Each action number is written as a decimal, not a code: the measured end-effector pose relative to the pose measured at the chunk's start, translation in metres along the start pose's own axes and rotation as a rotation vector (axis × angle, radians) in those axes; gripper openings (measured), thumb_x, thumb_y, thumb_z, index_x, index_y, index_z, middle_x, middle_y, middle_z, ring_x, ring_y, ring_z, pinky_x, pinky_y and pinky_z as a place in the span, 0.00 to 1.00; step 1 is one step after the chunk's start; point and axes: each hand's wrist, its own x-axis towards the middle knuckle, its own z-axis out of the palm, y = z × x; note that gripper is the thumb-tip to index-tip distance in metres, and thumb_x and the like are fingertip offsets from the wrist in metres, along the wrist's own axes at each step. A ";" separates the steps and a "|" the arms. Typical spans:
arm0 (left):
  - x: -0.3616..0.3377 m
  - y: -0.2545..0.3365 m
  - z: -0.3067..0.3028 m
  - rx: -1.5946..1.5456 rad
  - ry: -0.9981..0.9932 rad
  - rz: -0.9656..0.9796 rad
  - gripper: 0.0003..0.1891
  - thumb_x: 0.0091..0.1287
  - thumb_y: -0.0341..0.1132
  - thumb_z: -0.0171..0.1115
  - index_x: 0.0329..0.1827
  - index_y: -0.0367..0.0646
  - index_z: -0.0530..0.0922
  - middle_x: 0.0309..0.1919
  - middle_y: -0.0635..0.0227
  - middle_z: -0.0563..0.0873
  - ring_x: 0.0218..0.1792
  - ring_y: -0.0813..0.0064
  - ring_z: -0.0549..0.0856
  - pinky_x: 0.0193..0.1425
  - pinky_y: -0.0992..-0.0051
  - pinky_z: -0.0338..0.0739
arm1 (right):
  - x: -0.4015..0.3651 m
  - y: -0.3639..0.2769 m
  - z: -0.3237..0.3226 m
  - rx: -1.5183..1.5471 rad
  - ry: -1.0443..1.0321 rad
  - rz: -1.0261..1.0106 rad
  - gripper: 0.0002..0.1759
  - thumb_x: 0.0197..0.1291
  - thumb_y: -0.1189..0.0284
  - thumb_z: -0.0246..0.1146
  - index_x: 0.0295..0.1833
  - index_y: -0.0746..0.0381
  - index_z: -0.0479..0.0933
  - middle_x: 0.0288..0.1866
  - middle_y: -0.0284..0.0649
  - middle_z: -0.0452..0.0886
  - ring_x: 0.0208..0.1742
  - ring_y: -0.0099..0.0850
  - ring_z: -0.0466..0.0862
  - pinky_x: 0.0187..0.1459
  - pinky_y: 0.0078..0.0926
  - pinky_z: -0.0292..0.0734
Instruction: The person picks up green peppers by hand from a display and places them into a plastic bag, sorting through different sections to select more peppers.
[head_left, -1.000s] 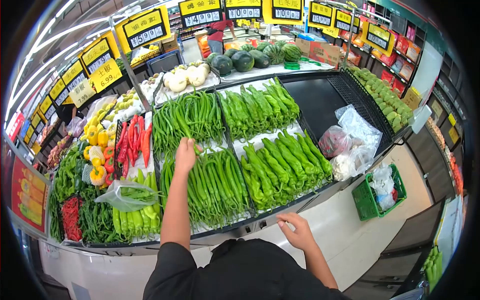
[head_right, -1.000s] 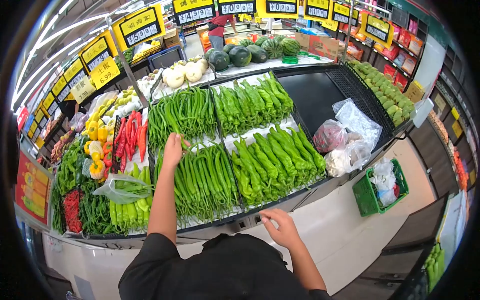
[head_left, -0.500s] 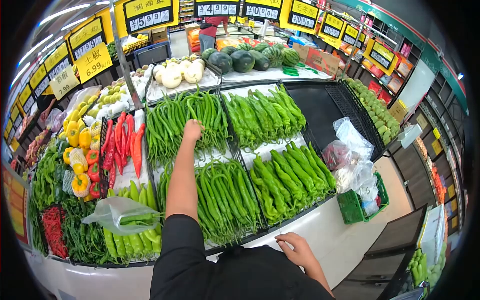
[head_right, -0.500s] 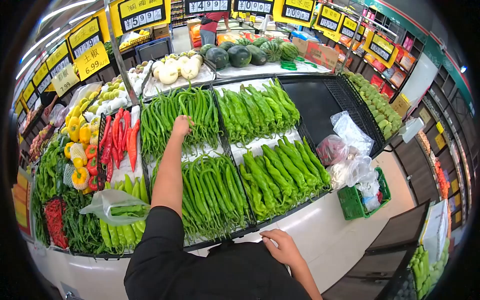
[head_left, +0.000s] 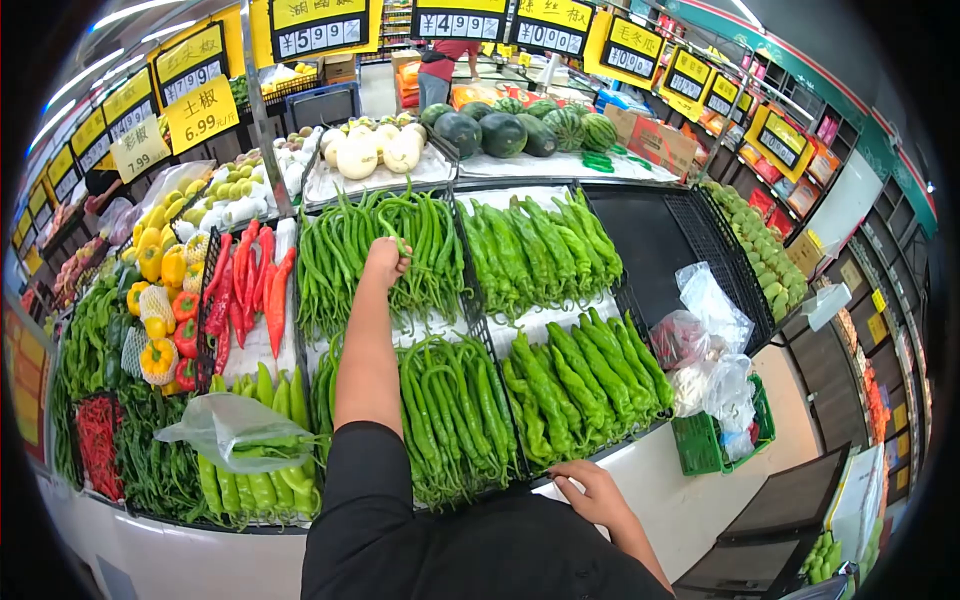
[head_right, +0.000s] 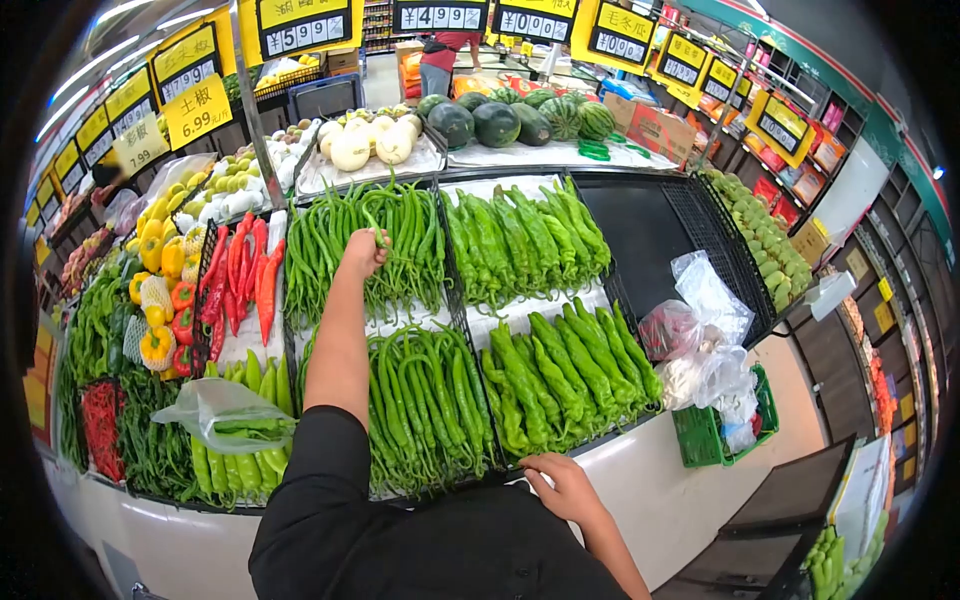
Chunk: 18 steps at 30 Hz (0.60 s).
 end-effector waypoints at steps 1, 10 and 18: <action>-0.001 0.000 -0.001 -0.027 -0.005 -0.005 0.16 0.82 0.40 0.36 0.50 0.39 0.71 0.31 0.63 0.79 0.19 0.76 0.69 0.21 0.76 0.64 | 0.003 0.001 -0.002 -0.012 -0.007 -0.004 0.12 0.67 0.70 0.62 0.51 0.64 0.83 0.46 0.48 0.86 0.50 0.48 0.84 0.52 0.38 0.78; -0.014 -0.007 0.005 -0.166 -0.029 0.035 0.15 0.82 0.40 0.36 0.50 0.42 0.70 0.30 0.66 0.77 0.19 0.78 0.68 0.20 0.78 0.62 | 0.018 0.010 0.006 0.057 -0.118 0.037 0.13 0.68 0.69 0.62 0.51 0.64 0.83 0.45 0.49 0.85 0.49 0.48 0.84 0.52 0.38 0.78; -0.044 -0.039 0.014 0.098 0.077 0.252 0.14 0.82 0.40 0.37 0.50 0.41 0.69 0.34 0.64 0.81 0.19 0.75 0.74 0.21 0.75 0.69 | 0.015 0.017 0.014 0.041 -0.058 0.011 0.13 0.67 0.69 0.62 0.51 0.64 0.83 0.43 0.48 0.85 0.47 0.48 0.83 0.49 0.40 0.77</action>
